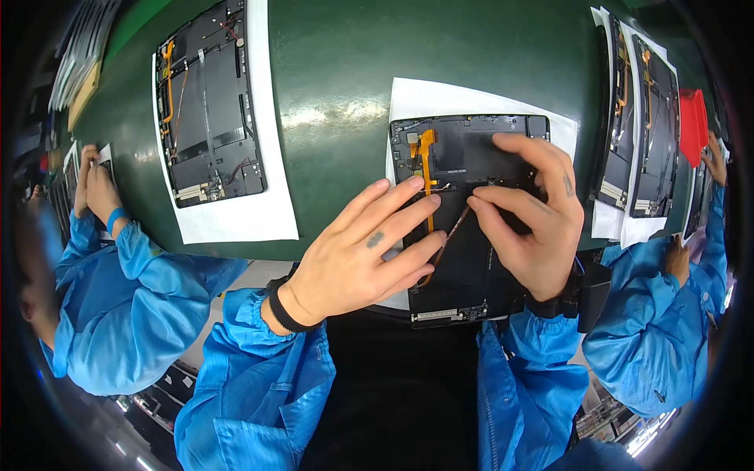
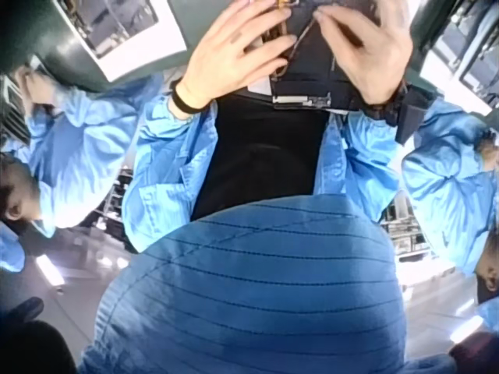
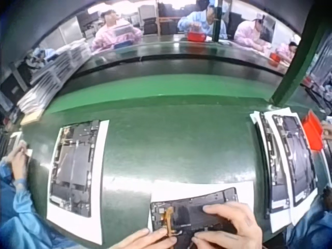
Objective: Manually assemble and connect internal components of a tablet device on a factory production line.
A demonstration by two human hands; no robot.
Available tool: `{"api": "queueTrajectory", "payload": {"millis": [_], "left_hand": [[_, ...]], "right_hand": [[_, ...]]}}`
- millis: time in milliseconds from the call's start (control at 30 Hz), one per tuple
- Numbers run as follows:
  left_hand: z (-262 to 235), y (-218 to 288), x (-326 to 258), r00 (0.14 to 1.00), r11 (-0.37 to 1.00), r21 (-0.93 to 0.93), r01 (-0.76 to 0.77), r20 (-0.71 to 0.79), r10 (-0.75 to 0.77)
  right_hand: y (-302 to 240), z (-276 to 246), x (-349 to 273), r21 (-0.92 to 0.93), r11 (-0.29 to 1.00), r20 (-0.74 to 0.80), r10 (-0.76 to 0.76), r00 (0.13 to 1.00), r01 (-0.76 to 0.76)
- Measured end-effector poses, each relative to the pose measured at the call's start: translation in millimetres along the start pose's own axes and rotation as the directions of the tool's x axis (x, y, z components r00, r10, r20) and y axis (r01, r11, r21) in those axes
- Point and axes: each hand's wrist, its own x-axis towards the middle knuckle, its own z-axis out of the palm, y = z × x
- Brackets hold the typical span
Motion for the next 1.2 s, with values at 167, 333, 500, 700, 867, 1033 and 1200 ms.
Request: {"api": "queueTrajectory", "payload": {"millis": [167,333,500,700,867,1033,1200], "left_hand": [[1,-3,0,0.999,0.999,-0.019,-0.028,0.024,0.028],[0,-3,0,0.999,1.000,-0.005,-0.027,0.033,0.027],[0,-3,0,0.999,1.000,-0.020,-0.018,0.033,0.019],[0,-4,1,0.999,0.999,-0.022,-0.031,0.016,0.031],[-2,-3,1,0.999,0.999,-0.017,-0.033,0.020,0.033],[-1,-2,0,0.999,1.000,-0.004,-0.026,0.028,0.026],[0,-1,0,1.000,1.000,-0.006,-0.009,0.029,0.009]], "right_hand": [[7,4,2,0.027,1.000,-0.023,-0.004,1.000,0.005],[5,5,9,-0.004,1.000,0.023,-0.007,1.000,0.007],[6,6,10,0.010,1.000,0.024,0.003,1.000,-0.004],[6,5,11,0.006,1.000,0.037,0.009,0.999,-0.009],[6,5,10,0.014,1.000,0.027,0.009,1.000,-0.010],[6,7,9,0.007,1.000,0.022,0.004,1.000,-0.004],[6,6,8,-0.007,1.000,0.025,0.008,1.000,-0.008]]}}
